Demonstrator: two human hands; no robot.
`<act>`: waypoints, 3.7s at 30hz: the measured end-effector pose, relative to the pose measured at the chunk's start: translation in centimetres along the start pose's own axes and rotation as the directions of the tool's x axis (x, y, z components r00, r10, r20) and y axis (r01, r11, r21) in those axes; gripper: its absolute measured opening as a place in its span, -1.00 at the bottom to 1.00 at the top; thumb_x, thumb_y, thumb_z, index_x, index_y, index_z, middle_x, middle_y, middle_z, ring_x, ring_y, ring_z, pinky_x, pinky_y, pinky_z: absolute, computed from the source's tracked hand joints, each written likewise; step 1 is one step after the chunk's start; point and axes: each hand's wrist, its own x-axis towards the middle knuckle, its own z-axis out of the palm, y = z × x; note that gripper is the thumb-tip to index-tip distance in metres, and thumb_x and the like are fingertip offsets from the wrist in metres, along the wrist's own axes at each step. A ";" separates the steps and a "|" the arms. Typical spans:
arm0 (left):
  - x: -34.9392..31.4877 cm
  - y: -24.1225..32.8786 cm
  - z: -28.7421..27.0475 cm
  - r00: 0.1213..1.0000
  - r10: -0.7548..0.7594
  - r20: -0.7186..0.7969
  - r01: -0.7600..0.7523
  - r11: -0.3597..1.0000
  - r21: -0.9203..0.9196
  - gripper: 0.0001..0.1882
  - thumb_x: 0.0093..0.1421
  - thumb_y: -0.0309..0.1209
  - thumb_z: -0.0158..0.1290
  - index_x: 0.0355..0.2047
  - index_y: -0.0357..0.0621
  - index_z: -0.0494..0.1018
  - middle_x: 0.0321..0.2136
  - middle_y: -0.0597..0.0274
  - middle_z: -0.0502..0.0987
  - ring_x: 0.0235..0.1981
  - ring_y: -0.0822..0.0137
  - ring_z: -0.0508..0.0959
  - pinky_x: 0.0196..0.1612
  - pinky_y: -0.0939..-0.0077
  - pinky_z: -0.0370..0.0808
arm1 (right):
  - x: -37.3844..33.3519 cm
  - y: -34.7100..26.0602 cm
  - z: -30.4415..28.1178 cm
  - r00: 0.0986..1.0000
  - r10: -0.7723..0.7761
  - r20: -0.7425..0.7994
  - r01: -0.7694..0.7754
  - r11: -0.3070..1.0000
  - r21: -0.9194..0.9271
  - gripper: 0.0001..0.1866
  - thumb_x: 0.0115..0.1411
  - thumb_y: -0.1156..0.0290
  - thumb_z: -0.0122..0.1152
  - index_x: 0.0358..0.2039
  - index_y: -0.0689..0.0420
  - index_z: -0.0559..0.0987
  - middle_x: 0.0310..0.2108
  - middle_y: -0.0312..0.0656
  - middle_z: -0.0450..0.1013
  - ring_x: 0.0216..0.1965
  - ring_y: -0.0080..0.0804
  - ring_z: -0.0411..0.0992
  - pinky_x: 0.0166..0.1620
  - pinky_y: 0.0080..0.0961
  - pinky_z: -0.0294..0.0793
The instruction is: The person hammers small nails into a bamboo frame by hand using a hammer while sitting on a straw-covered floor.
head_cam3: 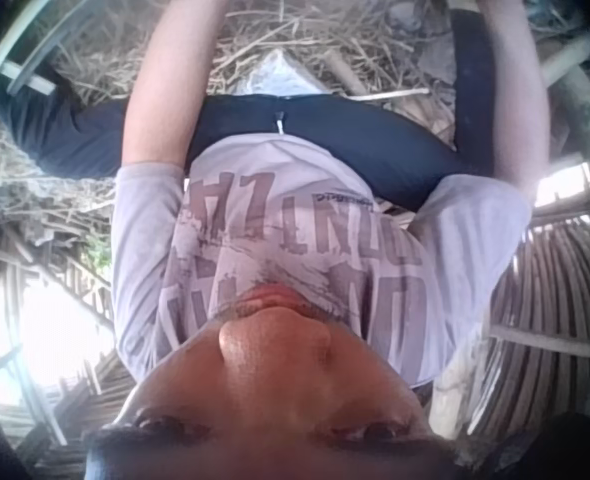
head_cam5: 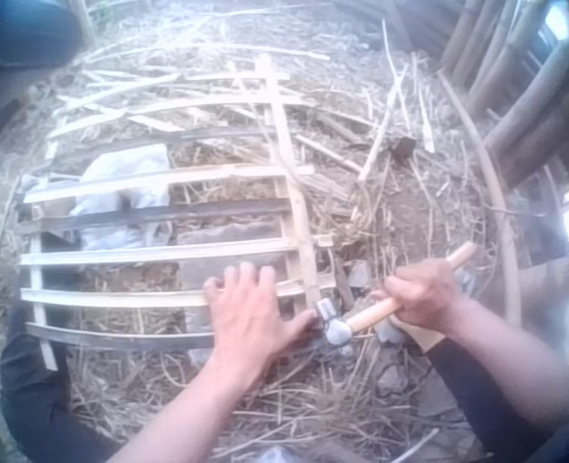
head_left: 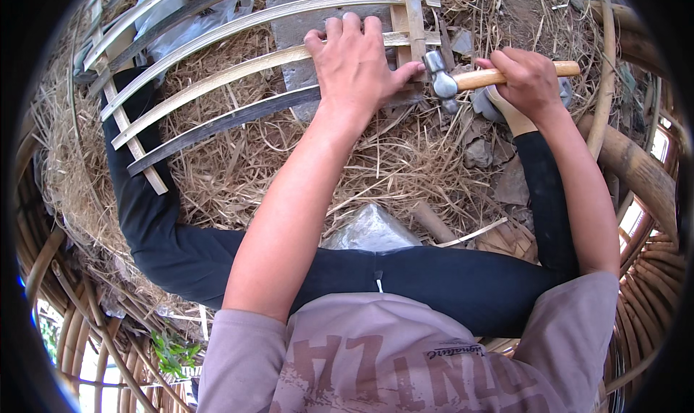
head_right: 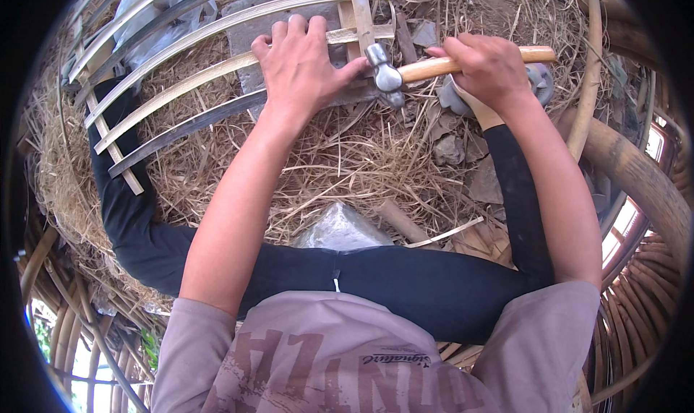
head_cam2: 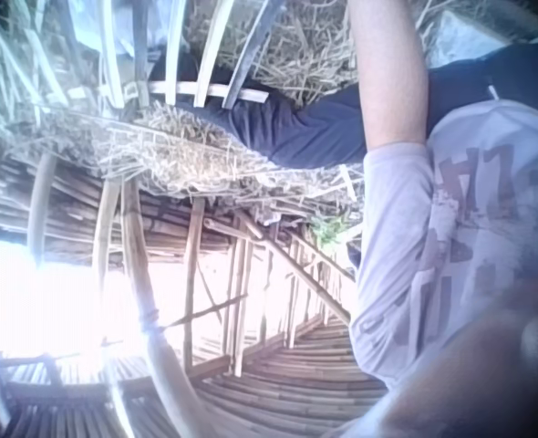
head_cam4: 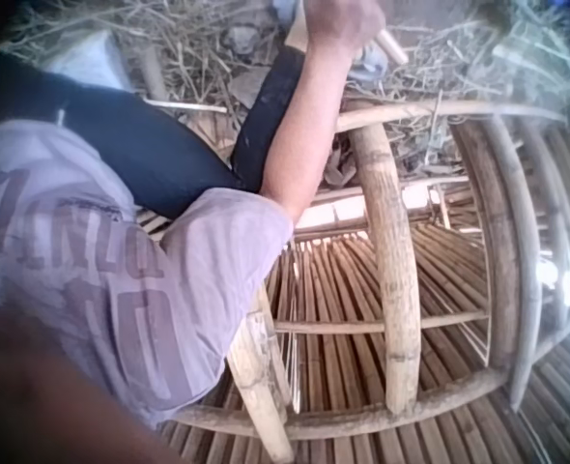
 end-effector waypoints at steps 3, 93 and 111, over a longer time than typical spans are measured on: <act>0.1 0.2 0.0 1.000 -0.004 0.011 0.004 1.000 -0.003 -0.30 -0.08 0.21 0.34 -0.16 -0.10 0.51 -0.20 0.17 0.47 -0.03 0.14 0.44 0.08 -0.05 0.24 | -0.7 -1.1 -0.9 0.995 0.029 0.096 -0.029 1.000 0.008 -0.69 0.23 0.26 0.36 -0.55 0.08 0.47 -0.63 -0.24 0.46 -0.57 -0.26 0.53 -0.49 -0.30 0.49; -0.1 0.0 -0.7 1.000 -0.029 0.010 0.029 0.997 -0.066 -0.22 -0.08 0.34 0.31 -0.16 -0.10 0.55 -0.17 0.18 0.49 0.00 0.17 0.42 0.11 0.02 0.21 | 4.2 -12.8 0.1 0.443 0.897 0.007 -0.711 0.347 0.612 -0.48 0.05 0.13 0.61 -0.37 0.20 0.43 -0.65 -0.34 0.32 -0.62 -0.56 0.30 -0.52 -0.47 0.36; -0.3 -0.1 0.1 0.997 -0.003 -0.083 -0.004 0.997 -0.083 -0.19 -0.13 0.38 0.30 -0.21 -0.13 0.57 -0.23 0.15 0.51 -0.06 0.17 0.45 0.04 0.03 0.21 | 4.9 -10.2 4.3 0.414 0.817 0.402 -0.517 -0.153 0.842 -0.46 0.09 0.08 0.59 -0.29 0.08 0.36 -0.51 -0.45 0.31 -0.64 -0.77 0.27 -0.68 -0.75 0.25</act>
